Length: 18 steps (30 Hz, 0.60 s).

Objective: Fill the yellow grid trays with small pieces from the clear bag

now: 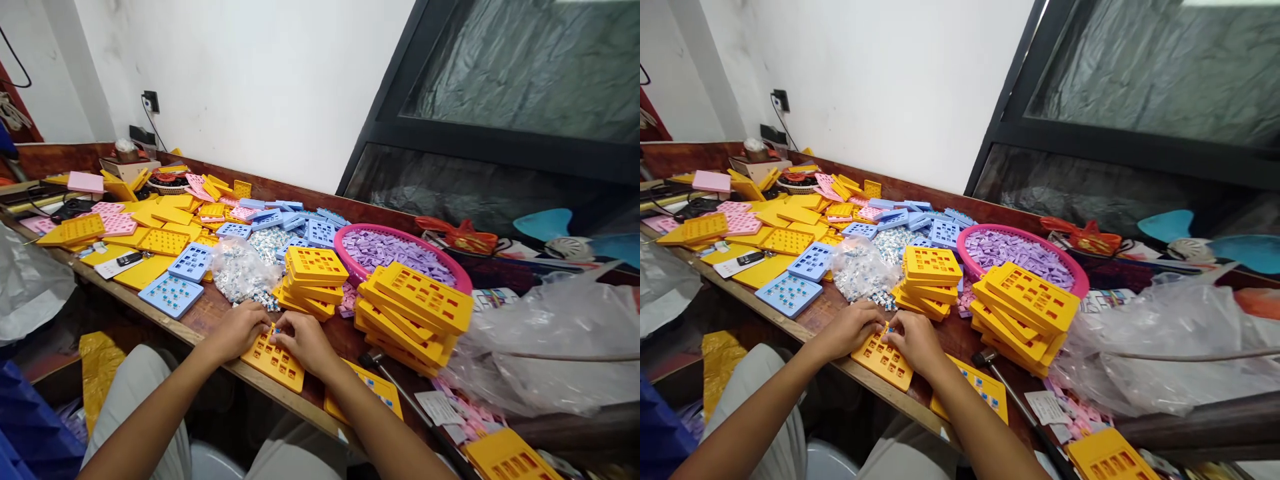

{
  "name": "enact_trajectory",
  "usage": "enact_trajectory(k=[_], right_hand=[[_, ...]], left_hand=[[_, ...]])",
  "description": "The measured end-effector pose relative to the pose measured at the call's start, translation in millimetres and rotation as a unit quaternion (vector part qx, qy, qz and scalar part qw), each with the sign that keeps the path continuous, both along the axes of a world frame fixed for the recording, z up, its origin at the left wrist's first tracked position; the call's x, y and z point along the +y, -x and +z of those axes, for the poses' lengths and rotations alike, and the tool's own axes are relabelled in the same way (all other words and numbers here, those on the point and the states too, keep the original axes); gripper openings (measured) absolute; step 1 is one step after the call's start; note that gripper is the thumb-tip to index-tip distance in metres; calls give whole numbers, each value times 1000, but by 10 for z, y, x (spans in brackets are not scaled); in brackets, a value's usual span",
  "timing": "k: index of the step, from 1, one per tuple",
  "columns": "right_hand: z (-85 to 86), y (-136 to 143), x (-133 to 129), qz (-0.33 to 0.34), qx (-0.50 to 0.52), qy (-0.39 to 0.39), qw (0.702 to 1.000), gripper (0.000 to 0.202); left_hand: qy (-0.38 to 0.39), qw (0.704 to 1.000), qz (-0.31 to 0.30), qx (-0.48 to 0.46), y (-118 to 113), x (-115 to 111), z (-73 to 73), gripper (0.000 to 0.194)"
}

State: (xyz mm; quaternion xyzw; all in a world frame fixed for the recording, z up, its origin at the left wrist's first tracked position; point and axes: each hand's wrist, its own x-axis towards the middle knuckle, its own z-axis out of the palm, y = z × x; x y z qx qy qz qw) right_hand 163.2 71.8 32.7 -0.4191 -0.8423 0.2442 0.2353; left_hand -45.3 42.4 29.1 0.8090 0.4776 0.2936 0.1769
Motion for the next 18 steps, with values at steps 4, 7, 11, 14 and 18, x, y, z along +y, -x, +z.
enact_trajectory(k=[4, 7, 11, 14, 18], right_hand=[[-51, 50, 4, 3, -6, -6, 1000, 11], [-33, 24, 9, 23, -2, -8, 1000, 5], [-9, -5, -7, 39, 6, -10, 999, 7], [-22, -6, -26, 36, -1, -24, 999, 9], [-35, 6, -56, 21, -54, -67, 996, 11]], left_hand=[[-34, 999, 16, 4, -12, -30, -111, 18], [-69, 995, 45, 52, -42, -81, -167, 18], [-112, 978, 57, 167, -108, -178, -161, 20], [-141, 966, 40, 211, -160, -270, -131, 22], [-154, 958, 22, 240, -226, -382, -104, 25]])
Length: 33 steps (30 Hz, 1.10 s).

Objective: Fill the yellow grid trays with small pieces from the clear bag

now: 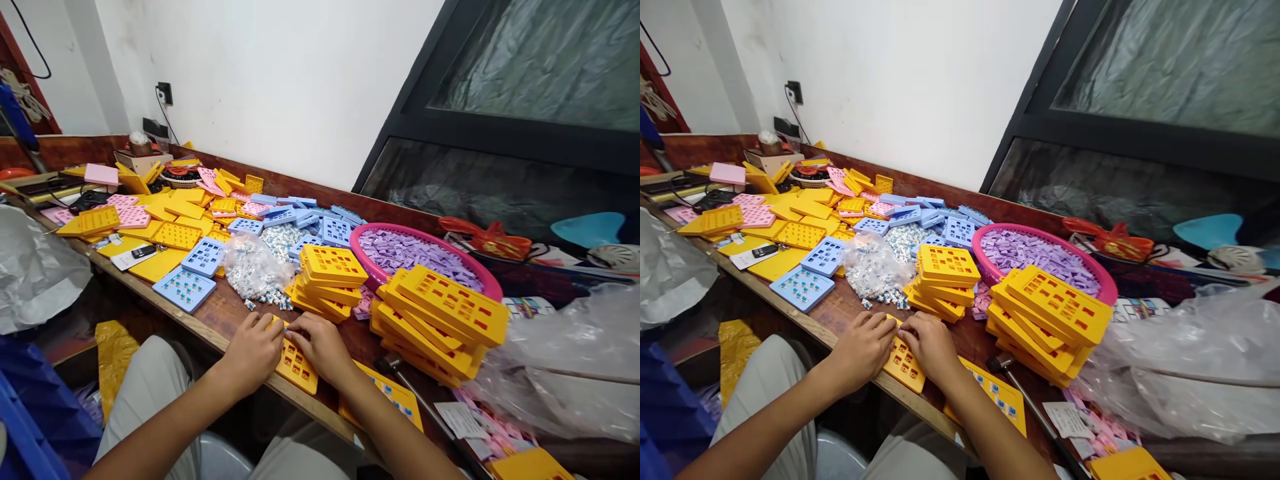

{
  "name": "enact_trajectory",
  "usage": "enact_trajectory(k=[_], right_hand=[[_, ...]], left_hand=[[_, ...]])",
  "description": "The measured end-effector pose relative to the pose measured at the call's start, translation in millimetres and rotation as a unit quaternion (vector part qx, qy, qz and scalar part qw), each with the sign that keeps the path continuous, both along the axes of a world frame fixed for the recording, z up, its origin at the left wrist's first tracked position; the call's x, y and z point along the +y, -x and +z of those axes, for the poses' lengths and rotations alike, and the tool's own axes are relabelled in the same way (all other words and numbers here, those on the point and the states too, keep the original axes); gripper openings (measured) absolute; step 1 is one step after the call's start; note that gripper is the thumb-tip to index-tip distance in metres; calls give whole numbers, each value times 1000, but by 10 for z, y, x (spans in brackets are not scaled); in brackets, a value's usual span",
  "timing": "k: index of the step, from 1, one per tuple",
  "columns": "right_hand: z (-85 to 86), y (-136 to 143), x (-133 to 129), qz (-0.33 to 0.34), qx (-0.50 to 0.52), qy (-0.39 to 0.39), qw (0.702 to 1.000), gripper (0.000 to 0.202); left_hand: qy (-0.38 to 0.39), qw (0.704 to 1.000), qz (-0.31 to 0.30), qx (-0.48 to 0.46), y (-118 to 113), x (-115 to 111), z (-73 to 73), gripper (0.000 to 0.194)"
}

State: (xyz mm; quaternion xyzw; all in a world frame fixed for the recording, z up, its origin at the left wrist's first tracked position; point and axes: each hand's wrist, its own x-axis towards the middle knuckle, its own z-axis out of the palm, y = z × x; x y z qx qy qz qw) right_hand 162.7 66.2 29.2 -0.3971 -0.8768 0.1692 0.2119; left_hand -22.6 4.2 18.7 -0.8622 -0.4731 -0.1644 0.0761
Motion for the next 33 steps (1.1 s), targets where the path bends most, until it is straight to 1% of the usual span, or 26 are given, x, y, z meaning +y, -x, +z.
enact_trajectory(k=[3, 7, 9, 11, 15, 18, 20, 22, 24, 26, 27, 29, 31, 33], right_hand=[[5, 28, -70, -5, -100, -79, 992, 15], [0, 89, -279, 9, -225, -207, 952, 16], [8, 121, -399, 15, -258, -242, 935, 20], [33, 155, -494, 22, -276, -250, 928, 24], [101, 228, -574, 39, -308, -245, 918, 28], [142, 274, -571, 47, -327, -236, 914, 31], [180, 284, -547, 58, -336, -229, 912, 33], [242, 266, -496, 71, -330, -216, 916, 34], [322, 217, -412, 83, -303, -183, 932, 33], [391, 149, -305, 87, -260, -133, 953, 31], [411, 115, -251, 78, -237, -109, 962, 31], [403, 67, -158, 36, -206, -79, 975, 32], [340, 59, -102, -19, -209, -64, 976, 33], [253, 94, -81, -59, -235, -55, 969, 36]], left_hand=[[-10, 1000, 3, 12, -43, -52, -17, 25], [-48, 999, 24, -3, -67, -97, -81, 26], [-54, 998, 30, -12, -60, -121, -101, 28], [-49, 998, 27, -19, -40, -148, -100, 29], [-22, 999, 15, -39, 70, -151, -30, 27], [4, 997, -3, -71, 203, -30, 54, 22], [-5, 995, 7, -97, 279, 120, 106, 23], [-26, 994, 13, -108, 322, 310, 142, 31], [-27, 995, -2, -93, 341, 513, 157, 33], [-6, 998, -13, -67, 363, 704, 151, 25], [6, 998, -15, -57, 382, 788, 142, 21], [21, 999, -14, -48, 438, 926, 114, 18], [24, 999, -17, -42, 501, 1026, 81, 20], [27, 999, -20, -31, 546, 1095, 50, 25]])
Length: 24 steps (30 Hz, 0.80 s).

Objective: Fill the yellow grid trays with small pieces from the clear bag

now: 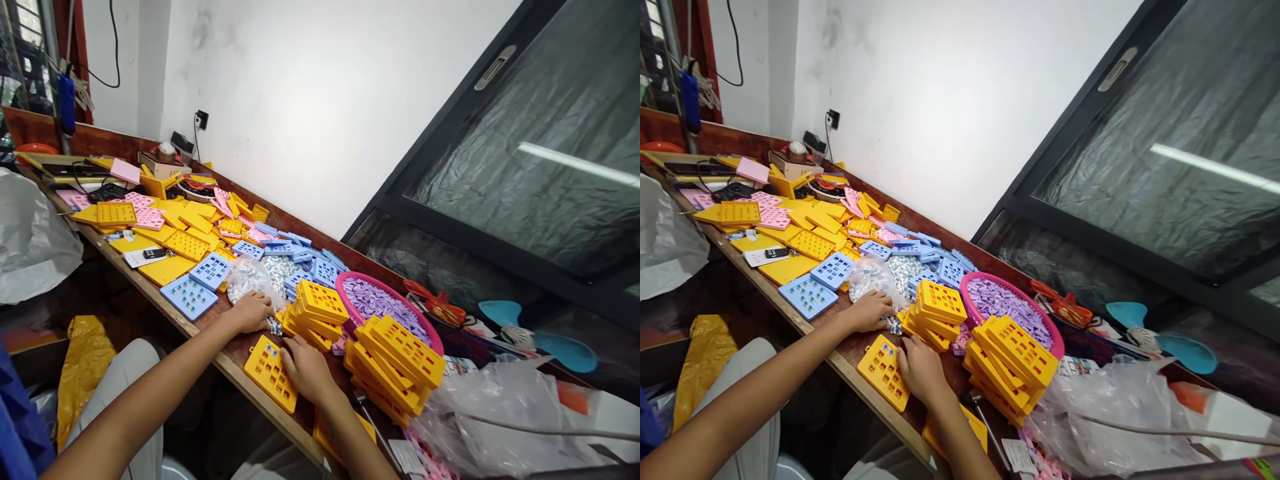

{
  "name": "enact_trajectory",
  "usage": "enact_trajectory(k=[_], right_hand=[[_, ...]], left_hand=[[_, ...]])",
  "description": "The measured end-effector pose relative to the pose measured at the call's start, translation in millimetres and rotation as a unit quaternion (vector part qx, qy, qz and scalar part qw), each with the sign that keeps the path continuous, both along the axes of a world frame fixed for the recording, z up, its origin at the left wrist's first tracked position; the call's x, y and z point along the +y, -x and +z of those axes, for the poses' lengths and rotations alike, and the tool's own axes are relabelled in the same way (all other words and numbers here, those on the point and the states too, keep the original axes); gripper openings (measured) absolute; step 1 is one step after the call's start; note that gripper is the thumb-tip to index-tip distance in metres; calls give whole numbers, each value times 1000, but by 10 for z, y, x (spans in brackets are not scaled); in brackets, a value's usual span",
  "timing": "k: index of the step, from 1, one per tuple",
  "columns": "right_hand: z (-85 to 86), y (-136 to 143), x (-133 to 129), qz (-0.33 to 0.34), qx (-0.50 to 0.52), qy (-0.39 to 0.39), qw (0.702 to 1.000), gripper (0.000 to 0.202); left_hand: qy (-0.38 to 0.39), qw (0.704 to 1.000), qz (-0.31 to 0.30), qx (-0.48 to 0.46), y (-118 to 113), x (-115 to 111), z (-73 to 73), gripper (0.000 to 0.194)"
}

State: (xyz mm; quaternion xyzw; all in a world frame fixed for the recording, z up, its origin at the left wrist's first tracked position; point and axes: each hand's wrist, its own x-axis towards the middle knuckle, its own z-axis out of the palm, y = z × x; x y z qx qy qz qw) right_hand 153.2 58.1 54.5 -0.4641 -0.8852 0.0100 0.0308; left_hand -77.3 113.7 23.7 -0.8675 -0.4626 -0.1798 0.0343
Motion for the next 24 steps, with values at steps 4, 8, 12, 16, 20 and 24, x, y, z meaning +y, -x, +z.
enact_trajectory(k=[4, 8, 12, 16, 20, 24], right_hand=[[-112, 126, 0, -41, -41, -6, 998, 45], [-130, 181, 9, -20, -32, 2, 999, 48], [-156, 132, 4, 26, 9, 18, 999, 46], [-169, 75, -6, 29, 54, 32, 998, 44], [-122, 32, 1, 35, 73, 49, 996, 39], [-84, -34, 8, 47, 89, 58, 993, 37]], left_hand=[[17, 1000, 19, 3, 10, 85, -29, 34], [35, 999, 36, -8, 26, 108, -37, 22], [29, 997, 55, -48, 92, 60, -43, 14], [-26, 993, 95, -67, 74, 0, -23, 19], [-72, 997, 13, -13, 4, 18, -23, 30], [-38, 999, -4, 20, -18, 129, -40, 28]])
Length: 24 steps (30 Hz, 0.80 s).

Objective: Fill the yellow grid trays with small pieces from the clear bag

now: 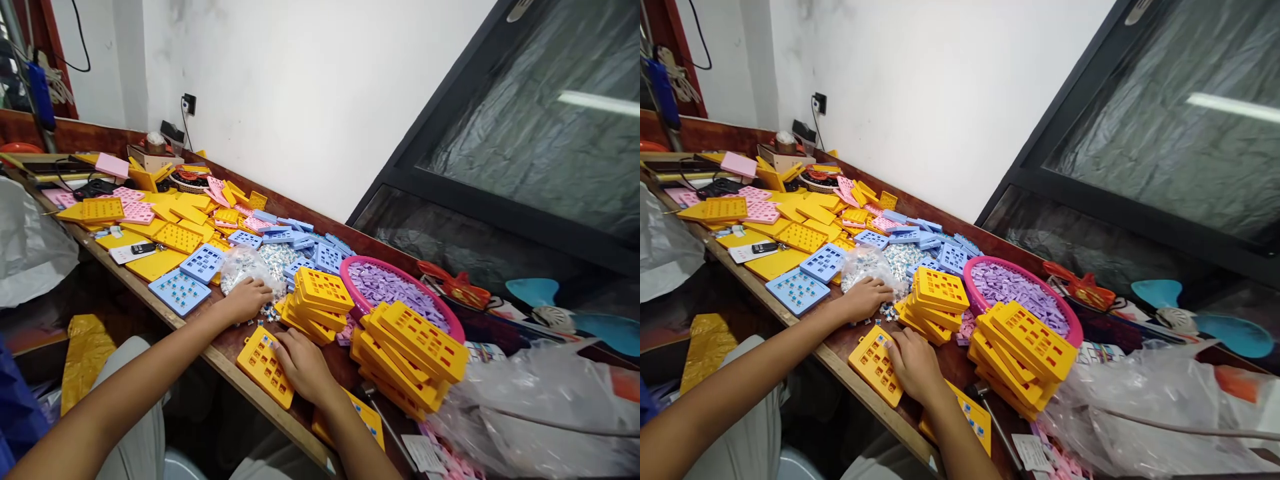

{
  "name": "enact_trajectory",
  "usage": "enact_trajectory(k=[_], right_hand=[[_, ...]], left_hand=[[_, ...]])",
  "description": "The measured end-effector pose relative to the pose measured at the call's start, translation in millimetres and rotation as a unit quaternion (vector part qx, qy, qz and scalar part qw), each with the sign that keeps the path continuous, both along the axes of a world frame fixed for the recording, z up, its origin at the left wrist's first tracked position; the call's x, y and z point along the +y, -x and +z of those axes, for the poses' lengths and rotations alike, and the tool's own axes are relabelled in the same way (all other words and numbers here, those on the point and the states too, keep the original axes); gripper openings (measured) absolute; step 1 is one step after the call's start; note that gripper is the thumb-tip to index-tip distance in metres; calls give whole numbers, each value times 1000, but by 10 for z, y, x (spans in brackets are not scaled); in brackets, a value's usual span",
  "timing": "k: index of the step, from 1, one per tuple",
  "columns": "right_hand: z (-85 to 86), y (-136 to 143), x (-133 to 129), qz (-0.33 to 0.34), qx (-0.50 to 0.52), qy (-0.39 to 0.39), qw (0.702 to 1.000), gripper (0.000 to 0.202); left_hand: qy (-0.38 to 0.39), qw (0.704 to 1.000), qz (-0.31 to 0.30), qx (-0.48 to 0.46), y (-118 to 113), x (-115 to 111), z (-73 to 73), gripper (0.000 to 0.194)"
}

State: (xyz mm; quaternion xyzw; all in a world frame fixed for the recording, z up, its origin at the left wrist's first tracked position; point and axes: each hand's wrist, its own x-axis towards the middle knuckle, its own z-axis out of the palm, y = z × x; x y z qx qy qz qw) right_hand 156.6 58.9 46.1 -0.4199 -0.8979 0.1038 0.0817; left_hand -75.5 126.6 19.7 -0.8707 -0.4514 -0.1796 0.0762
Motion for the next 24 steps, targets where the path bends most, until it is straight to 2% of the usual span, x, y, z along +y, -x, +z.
enact_trajectory(k=[3, 6, 8, 11, 14, 18, 24], right_hand=[[0, -49, -2, 7, 11, 3, 1000, 38], [3, -76, -8, 14, 13, 3, 1000, 39], [13, -83, -13, 17, 12, 3, 1000, 40], [30, -88, -21, 21, 11, 3, 1000, 40], [31, -95, -22, 23, 12, -2, 1000, 40], [20, -102, -15, 24, 22, 1, 999, 39], [35, -101, -10, 27, 17, 2, 1000, 38]], left_hand=[[9, 998, 60, -9, -38, 109, 41, 22], [4, 996, 88, -4, -112, 212, 107, 27], [0, 997, 76, 13, -151, 262, 130, 28], [-7, 999, 26, 46, -155, 294, 113, 22], [-8, 998, -6, 60, -112, 292, 74, 26], [10, 998, -14, 57, -69, 276, 74, 27], [66, 997, -19, 18, 11, 178, 165, 26]])
